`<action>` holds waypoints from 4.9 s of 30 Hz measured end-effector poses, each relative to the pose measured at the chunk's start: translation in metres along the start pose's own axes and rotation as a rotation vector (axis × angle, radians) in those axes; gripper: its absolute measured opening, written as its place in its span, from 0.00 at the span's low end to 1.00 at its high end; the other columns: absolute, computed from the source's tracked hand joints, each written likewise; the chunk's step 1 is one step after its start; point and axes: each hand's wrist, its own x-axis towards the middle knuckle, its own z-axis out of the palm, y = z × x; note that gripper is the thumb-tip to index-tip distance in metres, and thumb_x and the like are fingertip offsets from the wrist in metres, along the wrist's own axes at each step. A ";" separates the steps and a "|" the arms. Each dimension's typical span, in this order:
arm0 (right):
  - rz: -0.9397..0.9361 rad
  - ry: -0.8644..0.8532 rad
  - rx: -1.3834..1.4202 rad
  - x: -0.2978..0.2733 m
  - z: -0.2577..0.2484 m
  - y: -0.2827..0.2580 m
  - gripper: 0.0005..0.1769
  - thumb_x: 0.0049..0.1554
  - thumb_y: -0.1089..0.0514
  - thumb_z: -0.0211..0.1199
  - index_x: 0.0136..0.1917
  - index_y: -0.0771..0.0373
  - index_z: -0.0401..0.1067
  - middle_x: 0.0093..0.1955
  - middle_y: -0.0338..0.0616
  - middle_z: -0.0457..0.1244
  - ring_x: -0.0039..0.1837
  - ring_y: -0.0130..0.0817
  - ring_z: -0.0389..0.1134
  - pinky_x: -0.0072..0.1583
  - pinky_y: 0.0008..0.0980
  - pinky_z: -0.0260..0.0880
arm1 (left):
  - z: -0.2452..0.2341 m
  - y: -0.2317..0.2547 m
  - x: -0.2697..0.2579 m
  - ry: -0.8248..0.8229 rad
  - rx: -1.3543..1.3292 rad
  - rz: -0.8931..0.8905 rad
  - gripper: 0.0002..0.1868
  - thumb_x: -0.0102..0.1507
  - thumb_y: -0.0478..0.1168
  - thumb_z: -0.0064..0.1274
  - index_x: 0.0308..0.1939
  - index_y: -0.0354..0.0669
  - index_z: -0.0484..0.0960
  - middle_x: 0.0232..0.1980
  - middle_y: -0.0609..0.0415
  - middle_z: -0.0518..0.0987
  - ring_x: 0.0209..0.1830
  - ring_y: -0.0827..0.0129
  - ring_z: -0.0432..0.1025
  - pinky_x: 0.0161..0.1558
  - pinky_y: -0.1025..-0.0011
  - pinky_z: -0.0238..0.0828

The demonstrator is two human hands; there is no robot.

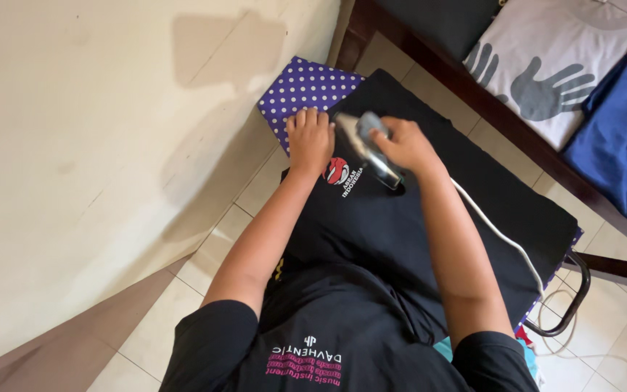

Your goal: The person irons a black t-shirt on a purple polka-dotted ironing board. They smooth the fabric with their hands, use a steam iron to press the shirt, and flip it over to iron the other side.

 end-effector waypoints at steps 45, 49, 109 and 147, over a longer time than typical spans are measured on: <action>0.071 0.296 -0.075 0.065 -0.008 0.059 0.32 0.67 0.37 0.54 0.49 0.70 0.78 0.43 0.65 0.69 0.49 0.58 0.73 0.53 0.49 0.71 | 0.006 -0.003 0.002 -0.190 -0.131 -0.099 0.16 0.65 0.39 0.54 0.57 0.45 0.83 0.66 0.43 0.72 0.74 0.44 0.59 0.73 0.32 0.44; 0.062 0.003 -0.016 0.047 -0.016 0.032 0.28 0.62 0.38 0.55 0.51 0.66 0.78 0.38 0.62 0.69 0.43 0.55 0.73 0.51 0.47 0.71 | 0.008 -0.005 0.001 -0.194 -0.139 -0.089 0.18 0.64 0.39 0.53 0.58 0.44 0.83 0.66 0.42 0.72 0.74 0.42 0.58 0.72 0.32 0.43; 0.089 0.255 -0.103 0.052 -0.054 0.092 0.33 0.68 0.34 0.55 0.49 0.69 0.78 0.41 0.64 0.68 0.46 0.56 0.72 0.50 0.49 0.70 | 0.024 -0.010 -0.001 -0.375 -0.057 -0.011 0.30 0.64 0.32 0.48 0.70 0.62 0.76 0.80 0.46 0.60 0.81 0.47 0.50 0.76 0.36 0.35; -0.018 0.094 0.025 0.004 0.018 0.008 0.24 0.62 0.42 0.57 0.47 0.68 0.76 0.36 0.63 0.67 0.43 0.57 0.73 0.47 0.47 0.71 | 0.019 -0.017 -0.006 -0.095 -0.305 -0.150 0.11 0.60 0.30 0.53 0.44 0.45 0.84 0.64 0.46 0.75 0.73 0.46 0.62 0.76 0.36 0.42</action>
